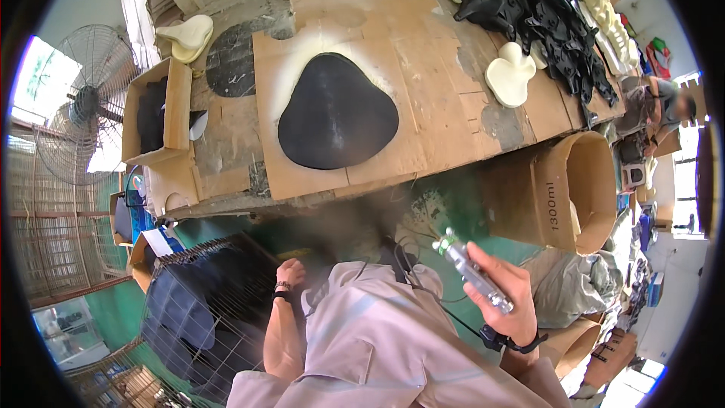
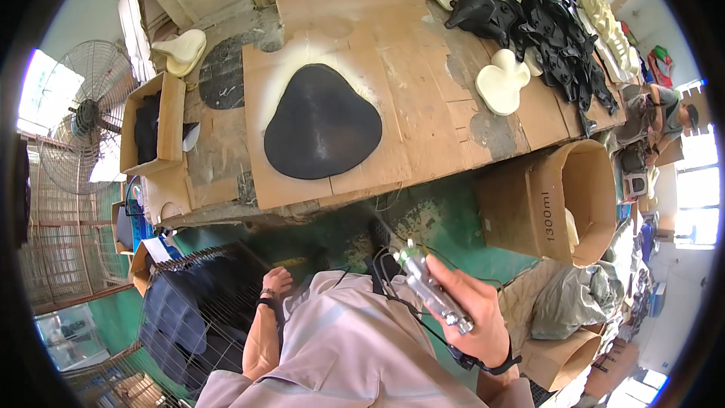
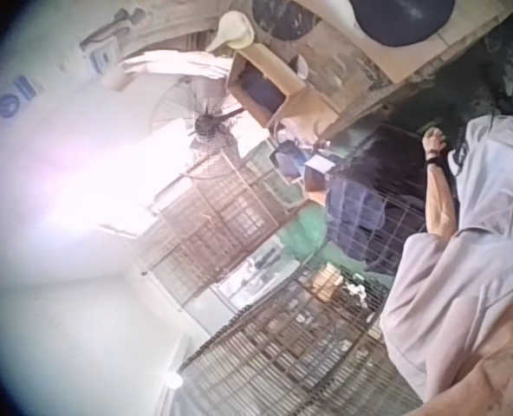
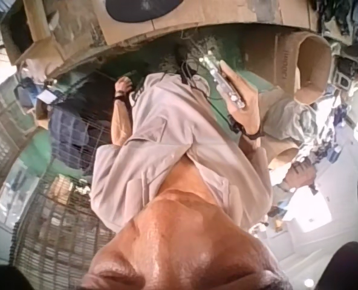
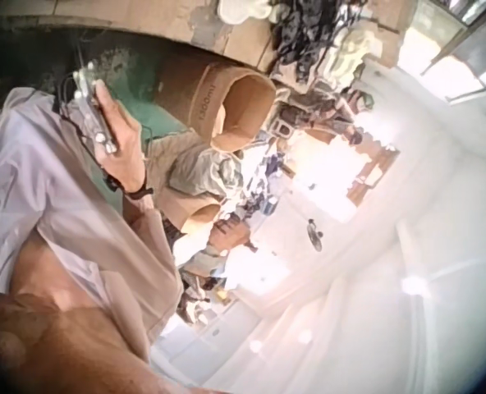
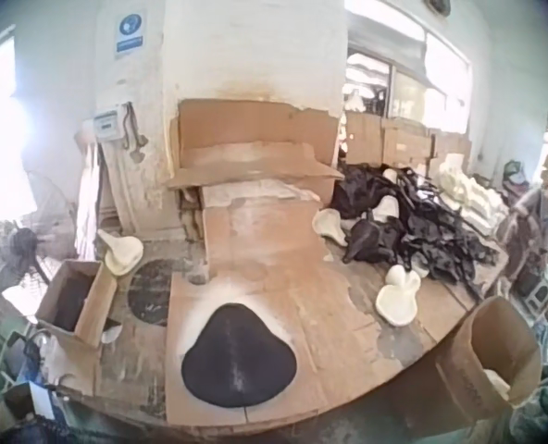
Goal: The person repeatedly picks up black, heart-shaped parts from a wire rack, places them on a cardboard-covered table, and sprays them with a handheld spray gun. They handle the parts one at a time, flipping them over to coat both sides, and return them to the rack after spraying.
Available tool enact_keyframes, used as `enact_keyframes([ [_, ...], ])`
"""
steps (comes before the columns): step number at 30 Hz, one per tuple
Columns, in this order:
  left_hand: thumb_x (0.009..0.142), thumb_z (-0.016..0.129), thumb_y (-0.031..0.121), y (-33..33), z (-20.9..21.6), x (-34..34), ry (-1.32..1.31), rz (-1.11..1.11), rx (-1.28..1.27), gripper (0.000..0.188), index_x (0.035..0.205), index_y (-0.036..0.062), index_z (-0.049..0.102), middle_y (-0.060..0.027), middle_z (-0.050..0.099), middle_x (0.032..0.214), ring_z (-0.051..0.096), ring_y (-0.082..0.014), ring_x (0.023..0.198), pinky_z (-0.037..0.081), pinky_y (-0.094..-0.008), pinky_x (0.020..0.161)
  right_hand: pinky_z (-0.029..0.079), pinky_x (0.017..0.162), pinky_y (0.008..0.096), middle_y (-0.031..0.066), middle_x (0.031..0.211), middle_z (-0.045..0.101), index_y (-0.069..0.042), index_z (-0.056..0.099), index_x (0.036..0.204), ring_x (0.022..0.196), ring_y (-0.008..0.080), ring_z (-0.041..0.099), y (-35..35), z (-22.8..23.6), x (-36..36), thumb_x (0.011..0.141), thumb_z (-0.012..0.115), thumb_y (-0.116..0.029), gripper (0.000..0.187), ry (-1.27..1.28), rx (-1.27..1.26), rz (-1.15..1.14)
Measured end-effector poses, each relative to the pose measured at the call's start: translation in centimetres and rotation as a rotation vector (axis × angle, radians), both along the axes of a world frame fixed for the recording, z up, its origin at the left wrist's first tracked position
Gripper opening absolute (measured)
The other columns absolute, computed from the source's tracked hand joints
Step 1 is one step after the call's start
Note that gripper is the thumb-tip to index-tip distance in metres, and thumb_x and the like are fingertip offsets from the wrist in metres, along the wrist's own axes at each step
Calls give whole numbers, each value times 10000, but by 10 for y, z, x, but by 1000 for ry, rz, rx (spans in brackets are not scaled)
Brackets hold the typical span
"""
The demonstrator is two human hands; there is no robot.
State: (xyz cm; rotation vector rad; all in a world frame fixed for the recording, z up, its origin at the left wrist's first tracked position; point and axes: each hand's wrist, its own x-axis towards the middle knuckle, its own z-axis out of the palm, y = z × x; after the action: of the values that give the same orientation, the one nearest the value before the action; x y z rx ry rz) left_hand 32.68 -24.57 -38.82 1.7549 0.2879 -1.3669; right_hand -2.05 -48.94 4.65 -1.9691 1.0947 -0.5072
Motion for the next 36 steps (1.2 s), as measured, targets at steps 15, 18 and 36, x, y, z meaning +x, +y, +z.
enact_keyframes([
  [15,836,755,138,59,-63,-4,-13,-180,22,260,1040,-13,696,-80,731,903,707,-165,819,582,-307,713,516,673,324,190,912,677,-13,585,1329,721,296,653,-10,10,0,741,705,83,608,24,-18,12],
  [18,846,736,135,50,-67,1,-75,-350,-93,236,1037,2,691,-84,709,857,697,-191,749,579,-331,661,520,686,326,189,927,681,-21,585,1333,734,300,658,-3,10,-10,738,697,84,614,71,-23,67],
  [36,879,693,142,-187,8,55,-765,-139,-328,273,1133,43,677,-71,695,902,666,-155,777,559,-296,655,502,717,298,159,939,693,9,617,1279,754,256,655,-4,4,-9,766,728,2,525,8,108,116],
])
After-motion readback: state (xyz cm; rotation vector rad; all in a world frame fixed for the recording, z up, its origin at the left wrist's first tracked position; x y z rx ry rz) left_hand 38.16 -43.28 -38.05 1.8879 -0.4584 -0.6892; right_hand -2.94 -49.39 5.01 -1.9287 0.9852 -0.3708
